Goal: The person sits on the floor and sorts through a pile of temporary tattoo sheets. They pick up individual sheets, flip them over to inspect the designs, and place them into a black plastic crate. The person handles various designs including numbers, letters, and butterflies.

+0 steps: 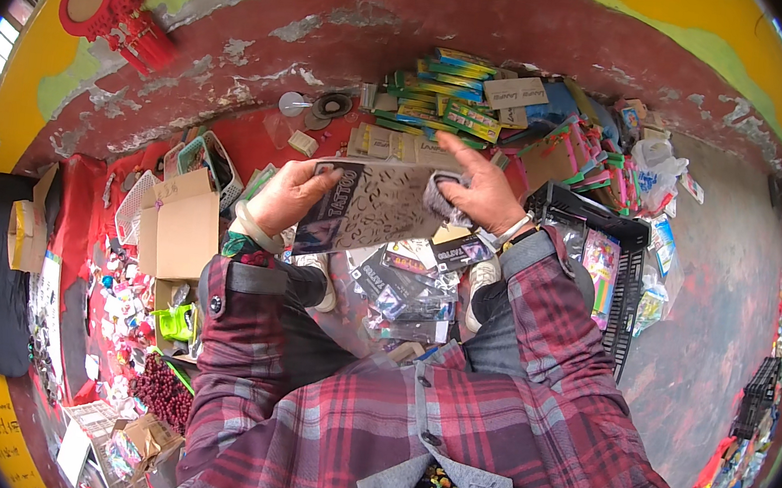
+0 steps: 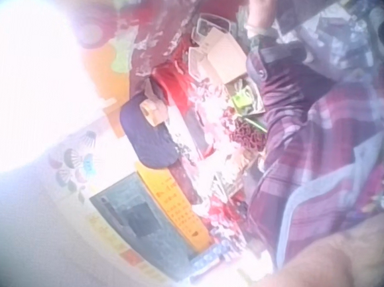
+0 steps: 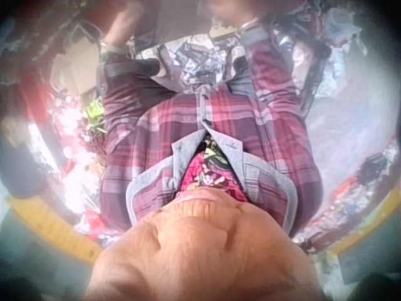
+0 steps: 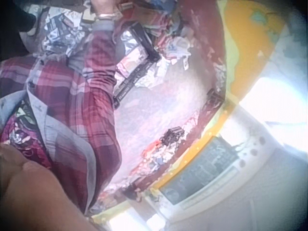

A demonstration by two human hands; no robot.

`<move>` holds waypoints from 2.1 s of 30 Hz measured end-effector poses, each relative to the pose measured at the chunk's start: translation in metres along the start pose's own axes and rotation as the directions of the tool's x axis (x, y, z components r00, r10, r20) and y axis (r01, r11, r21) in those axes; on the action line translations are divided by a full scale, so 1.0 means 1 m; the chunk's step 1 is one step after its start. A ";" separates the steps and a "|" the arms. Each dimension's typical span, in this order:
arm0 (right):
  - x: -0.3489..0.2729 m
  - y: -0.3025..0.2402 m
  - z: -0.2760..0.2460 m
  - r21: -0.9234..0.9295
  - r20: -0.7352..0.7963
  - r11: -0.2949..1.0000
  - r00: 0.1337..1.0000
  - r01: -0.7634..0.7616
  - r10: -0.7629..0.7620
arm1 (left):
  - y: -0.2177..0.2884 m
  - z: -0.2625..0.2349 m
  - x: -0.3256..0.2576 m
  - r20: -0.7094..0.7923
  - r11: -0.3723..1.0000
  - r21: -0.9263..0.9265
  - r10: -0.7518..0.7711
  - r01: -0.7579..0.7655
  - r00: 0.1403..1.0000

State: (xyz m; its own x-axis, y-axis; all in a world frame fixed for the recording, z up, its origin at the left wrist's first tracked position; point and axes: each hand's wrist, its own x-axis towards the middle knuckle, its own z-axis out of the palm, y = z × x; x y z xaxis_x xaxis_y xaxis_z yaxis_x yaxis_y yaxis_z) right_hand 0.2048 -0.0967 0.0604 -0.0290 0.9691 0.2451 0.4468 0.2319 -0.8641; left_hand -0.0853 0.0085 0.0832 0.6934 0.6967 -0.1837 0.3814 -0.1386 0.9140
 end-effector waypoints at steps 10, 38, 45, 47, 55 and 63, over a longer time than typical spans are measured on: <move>0.000 0.045 -0.003 0.362 0.169 0.809 0.886 -0.463 0.432 | 0.006 -0.013 0.002 -0.274 0.727 -0.616 0.163 -0.303 0.948; 0.012 -0.017 -0.040 0.796 -0.416 0.596 0.811 0.107 0.410 | 0.011 0.062 0.036 -0.195 -0.128 -0.976 0.182 -0.174 0.964; 0.036 -0.079 0.028 -0.033 -0.110 0.852 0.846 0.522 -0.522 | 0.033 0.071 0.037 -0.312 -0.045 -0.950 0.188 -0.309 0.931; 0.021 -0.081 0.060 -0.464 0.246 0.710 0.847 0.530 -0.472 | 0.014 0.062 0.034 -0.233 0.023 -0.970 0.184 -0.241 0.955; 0.058 -0.039 0.054 -0.618 0.106 0.653 0.869 0.438 -0.482 | -0.002 0.083 0.040 -0.036 -0.239 -0.970 0.296 0.038 0.955; 0.038 -0.040 0.071 -0.437 -0.030 0.795 0.876 0.421 -0.481 | -0.007 0.088 0.050 -0.119 -0.167 -0.985 0.447 -0.048 0.886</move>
State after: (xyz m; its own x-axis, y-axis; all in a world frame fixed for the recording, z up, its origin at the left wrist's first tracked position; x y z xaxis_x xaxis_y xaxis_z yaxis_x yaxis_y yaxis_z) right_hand 0.1224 -0.0631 0.0737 -0.2132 0.7353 0.6433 0.7338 0.5552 -0.3915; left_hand 0.0002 -0.0175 0.0359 0.7122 0.6396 0.2892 -0.6992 0.6825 0.2127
